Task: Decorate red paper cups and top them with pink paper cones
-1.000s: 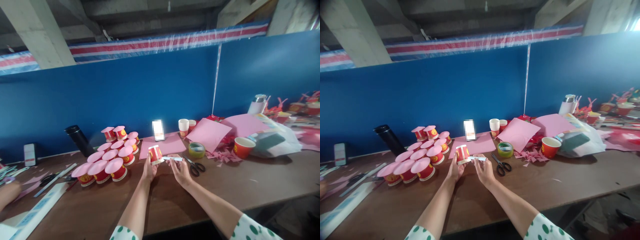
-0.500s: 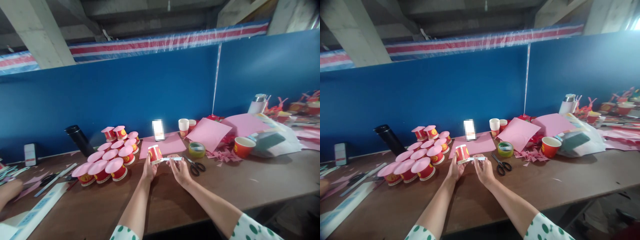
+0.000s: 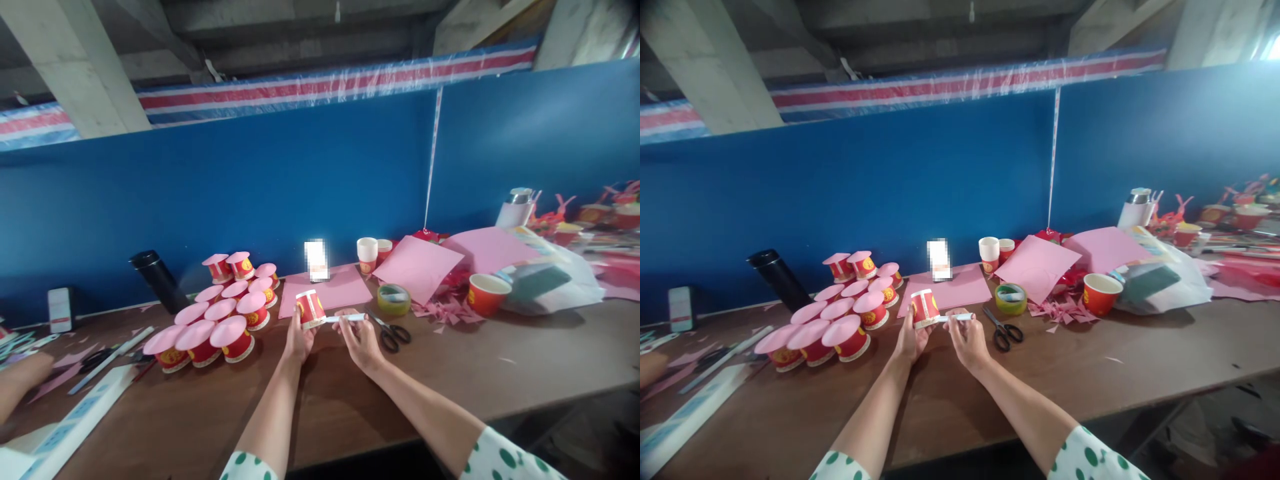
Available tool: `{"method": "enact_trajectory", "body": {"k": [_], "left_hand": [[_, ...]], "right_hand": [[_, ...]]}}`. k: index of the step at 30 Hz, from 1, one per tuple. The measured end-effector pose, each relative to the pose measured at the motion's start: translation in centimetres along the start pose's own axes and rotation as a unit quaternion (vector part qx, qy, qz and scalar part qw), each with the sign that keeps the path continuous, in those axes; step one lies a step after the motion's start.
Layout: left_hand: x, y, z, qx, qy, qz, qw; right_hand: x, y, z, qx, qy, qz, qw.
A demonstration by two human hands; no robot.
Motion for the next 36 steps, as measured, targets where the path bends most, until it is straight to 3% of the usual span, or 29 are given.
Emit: {"method": "enact_trajectory", "body": {"k": [7, 14, 21, 29, 36], "left_hand": [[0.04, 0.08, -0.01, 0.004, -0.005, -0.004, 1.000], [0.10, -0.11, -0.10, 0.008, -0.002, -0.003, 1.000], [0.05, 0.02, -0.04, -0.002, -0.005, -0.003, 1.000], [0.15, -0.14, -0.12, -0.001, -0.003, -0.002, 1.000], [0.11, -0.06, -0.10, 0.003, -0.006, 0.000, 1.000]], "right_hand": [[0.22, -0.24, -0.07, -0.017, -0.003, 0.025, 1.000], [-0.08, 0.13, -0.02, 0.004, 0.009, -0.035, 0.999], [-0.11, -0.26, -0.20, -0.027, 0.017, -0.011, 0.999], [-0.14, -0.15, -0.13, -0.022, 0.013, 0.011, 1.000], [-0.16, 0.15, -0.15, 0.004, 0.001, -0.043, 0.999]]}}
Point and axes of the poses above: each hand's wrist, its own z-axis away from the middle knuckle, its own y-axis out of the palm, x = y × z, the point moved 4 cm from there along -z, towards the middle knuckle, and after that the axes turned 4 degrees about x, right-handed, at the moved point
